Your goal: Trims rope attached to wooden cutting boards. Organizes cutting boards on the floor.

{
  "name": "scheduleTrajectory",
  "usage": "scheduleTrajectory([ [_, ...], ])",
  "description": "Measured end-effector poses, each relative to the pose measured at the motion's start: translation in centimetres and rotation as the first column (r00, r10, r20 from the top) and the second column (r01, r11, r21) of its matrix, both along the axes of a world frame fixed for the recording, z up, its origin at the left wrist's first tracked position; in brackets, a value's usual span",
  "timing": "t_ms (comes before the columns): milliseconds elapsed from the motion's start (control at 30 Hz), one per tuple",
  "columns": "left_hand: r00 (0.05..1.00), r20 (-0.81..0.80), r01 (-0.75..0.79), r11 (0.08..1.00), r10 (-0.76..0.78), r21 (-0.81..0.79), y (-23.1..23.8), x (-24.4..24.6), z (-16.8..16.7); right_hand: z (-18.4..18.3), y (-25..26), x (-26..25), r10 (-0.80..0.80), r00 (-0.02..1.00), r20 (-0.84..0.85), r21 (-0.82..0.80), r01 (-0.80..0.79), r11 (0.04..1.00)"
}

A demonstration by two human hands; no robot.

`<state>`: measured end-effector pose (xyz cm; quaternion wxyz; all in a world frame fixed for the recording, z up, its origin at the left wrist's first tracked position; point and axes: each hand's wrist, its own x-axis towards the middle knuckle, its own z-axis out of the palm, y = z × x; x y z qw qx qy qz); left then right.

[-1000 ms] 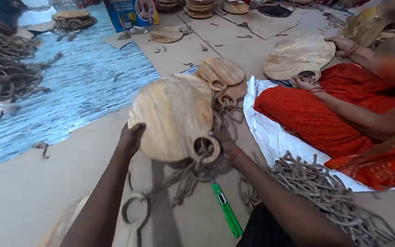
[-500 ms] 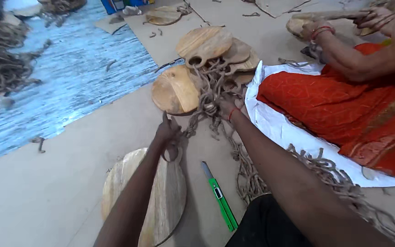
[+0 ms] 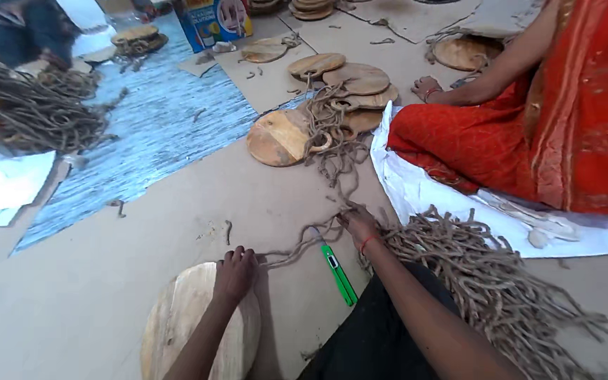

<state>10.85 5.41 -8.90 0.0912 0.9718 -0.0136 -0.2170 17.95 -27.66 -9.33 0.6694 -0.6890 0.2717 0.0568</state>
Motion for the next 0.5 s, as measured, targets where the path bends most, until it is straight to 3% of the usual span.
scheduleTrajectory([
  [133, 0.99, -0.09, -0.111, 0.991, 0.104, -0.071, 0.9, -1.4, 0.6, 1.6, 1.0, -1.2, 0.121, 0.975, 0.188, 0.063, -0.135, 0.989],
  [233, 0.984, -0.141, -0.101, 0.994, 0.107, 0.051, -1.6, -2.2, 0.0, 2.6, 2.0, -2.6, 0.266, 0.951, 0.159, 0.179, -0.292, 0.939],
  [400, 0.958, -0.043, -0.279, 0.956, 0.284, 0.089, -3.6, -2.5, -0.2, 1.1, 4.5, -5.5, 0.448, 0.89, 0.087, 0.251, -0.455, 0.855],
  [500, 0.99, -0.048, -0.128, 0.987, 0.133, 0.095, -4.7, -3.6, 0.4, -0.4, 5.7, -5.3, 0.523, 0.852, 0.013, 0.24, -0.511, 0.826],
])
